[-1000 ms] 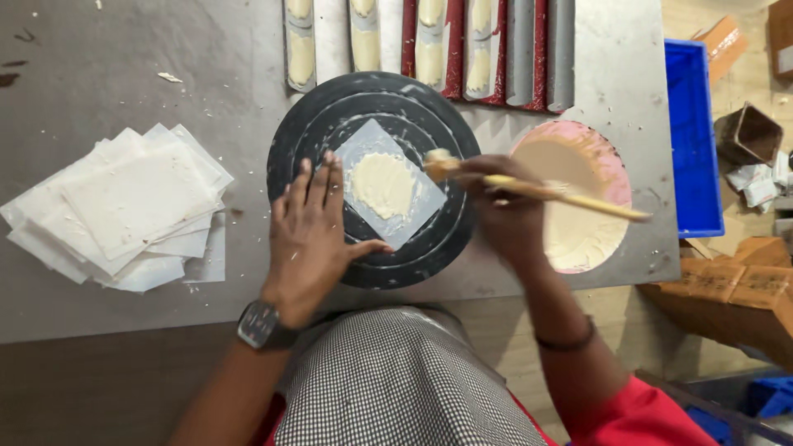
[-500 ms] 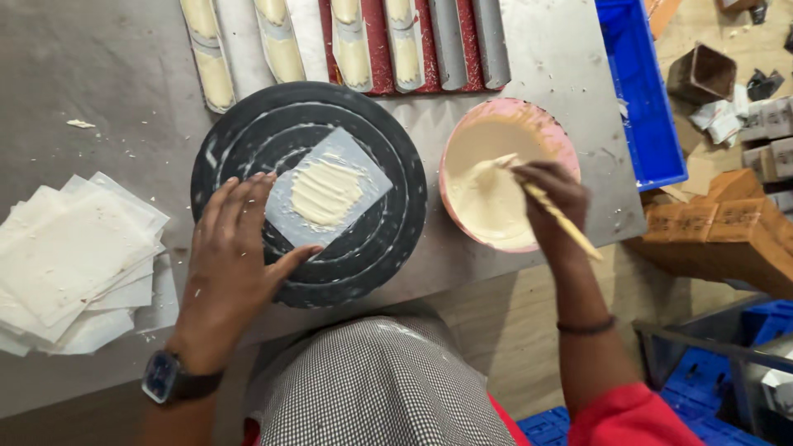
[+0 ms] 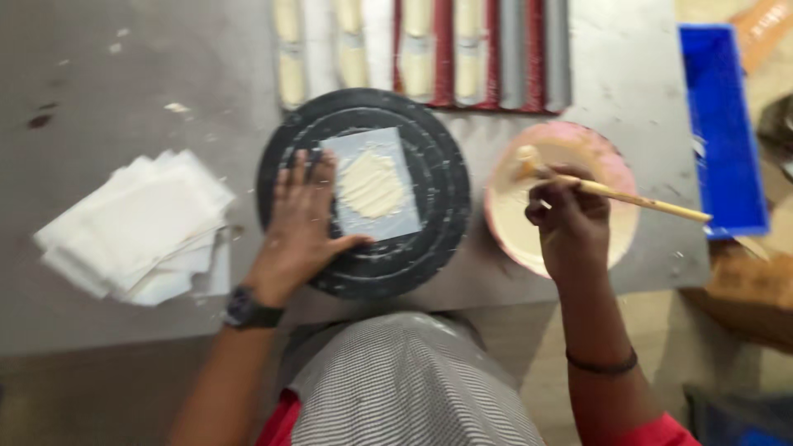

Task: The person repeatedly picks a square paper sheet, places it on a rotating tray, and uses a brush to apply a beige paste from a bowl onto the sheet. After coating, the person folds the sheet and places it into a red or gray metal mold on the table.

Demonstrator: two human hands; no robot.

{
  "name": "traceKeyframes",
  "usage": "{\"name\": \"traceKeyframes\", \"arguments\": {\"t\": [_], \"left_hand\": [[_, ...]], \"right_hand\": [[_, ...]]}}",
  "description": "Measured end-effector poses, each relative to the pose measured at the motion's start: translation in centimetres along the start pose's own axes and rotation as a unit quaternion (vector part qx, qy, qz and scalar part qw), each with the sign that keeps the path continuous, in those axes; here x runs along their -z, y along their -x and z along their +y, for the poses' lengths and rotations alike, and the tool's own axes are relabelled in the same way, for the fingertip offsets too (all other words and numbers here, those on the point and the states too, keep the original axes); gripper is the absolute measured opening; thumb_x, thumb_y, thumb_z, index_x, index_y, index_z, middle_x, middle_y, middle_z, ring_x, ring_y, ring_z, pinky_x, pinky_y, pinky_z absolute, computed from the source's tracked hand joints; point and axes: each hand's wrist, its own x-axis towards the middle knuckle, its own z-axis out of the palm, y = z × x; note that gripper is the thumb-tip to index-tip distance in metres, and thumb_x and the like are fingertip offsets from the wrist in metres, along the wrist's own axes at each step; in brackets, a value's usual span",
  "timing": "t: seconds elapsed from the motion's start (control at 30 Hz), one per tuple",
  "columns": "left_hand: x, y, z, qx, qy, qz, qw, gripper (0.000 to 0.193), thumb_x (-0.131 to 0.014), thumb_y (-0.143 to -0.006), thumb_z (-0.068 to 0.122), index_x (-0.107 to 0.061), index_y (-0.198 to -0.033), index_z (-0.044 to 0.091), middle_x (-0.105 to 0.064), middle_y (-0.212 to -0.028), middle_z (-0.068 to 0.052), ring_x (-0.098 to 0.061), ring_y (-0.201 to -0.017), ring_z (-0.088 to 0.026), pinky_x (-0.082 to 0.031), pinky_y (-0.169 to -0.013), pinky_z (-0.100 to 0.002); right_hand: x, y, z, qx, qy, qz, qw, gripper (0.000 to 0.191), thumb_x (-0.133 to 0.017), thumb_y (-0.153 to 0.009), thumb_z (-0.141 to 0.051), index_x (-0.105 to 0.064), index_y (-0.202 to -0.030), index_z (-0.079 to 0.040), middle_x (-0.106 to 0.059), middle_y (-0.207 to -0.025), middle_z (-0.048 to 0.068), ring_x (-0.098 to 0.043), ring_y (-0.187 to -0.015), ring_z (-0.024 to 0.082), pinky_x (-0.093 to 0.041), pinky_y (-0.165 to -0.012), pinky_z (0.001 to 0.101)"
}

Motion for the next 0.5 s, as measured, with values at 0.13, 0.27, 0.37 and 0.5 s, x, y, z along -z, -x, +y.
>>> {"name": "traceKeyframes", "arguments": {"t": [0.13, 0.27, 0.37, 0.5], "left_hand": [[0.0, 1.0, 0.3, 0.034, 0.015, -0.009, 0.999, 0.131, -0.076, -0.064, 0.072, -0.019, -0.157, -0.002, -0.026, -0.164, -0.020, -0.011, -0.154, -0.041, -0.011, -0.123, -0.056], [0.5, 1.0, 0.6, 0.041, 0.011, 0.010, 0.999, 0.128, -0.076, -0.068, 0.071, -0.020, -0.156, -0.002, -0.029, -0.164, -0.018, -0.012, -0.153, -0.042, -0.011, -0.123, -0.058], [1.0, 0.4, 0.7, 0.057, 0.026, -0.010, 0.998, 0.131, -0.079, -0.063, 0.070, -0.021, -0.156, -0.002, -0.029, -0.162, -0.017, -0.012, -0.152, -0.041, -0.010, -0.121, -0.059], [1.0, 0.4, 0.9, 0.072, 0.036, -0.008, 0.997, 0.132, -0.080, -0.060, 0.068, -0.022, -0.157, -0.001, -0.032, -0.161, -0.014, -0.013, -0.154, -0.038, -0.008, -0.123, -0.057]], "right_hand": [[-9.1, -1.7, 3.8, 0.030, 0.274, -0.069, 0.959, 0.015, -0.076, -0.098, -0.009, -0.075, -0.113, -0.003, -0.072, -0.094, 0.002, -0.056, -0.076, 0.004, -0.045, -0.067, 0.0209], [-14.2, -2.1, 5.6, 0.129, 0.435, -0.132, 0.881, 0.014, -0.079, -0.095, -0.011, -0.075, -0.107, -0.003, -0.074, -0.096, 0.004, -0.060, -0.073, 0.008, -0.048, -0.063, 0.0234], [-16.7, -2.3, 6.1, 0.174, 0.504, -0.150, 0.832, 0.013, -0.078, -0.095, -0.012, -0.075, -0.107, -0.007, -0.076, -0.098, 0.004, -0.067, -0.070, 0.009, -0.052, -0.063, 0.0244], [-18.2, -3.1, 6.2, 0.225, 0.569, -0.164, 0.774, 0.010, -0.078, -0.093, -0.012, -0.075, -0.102, -0.009, -0.075, -0.101, 0.005, -0.070, -0.074, 0.015, -0.055, -0.065, 0.0272]]}}
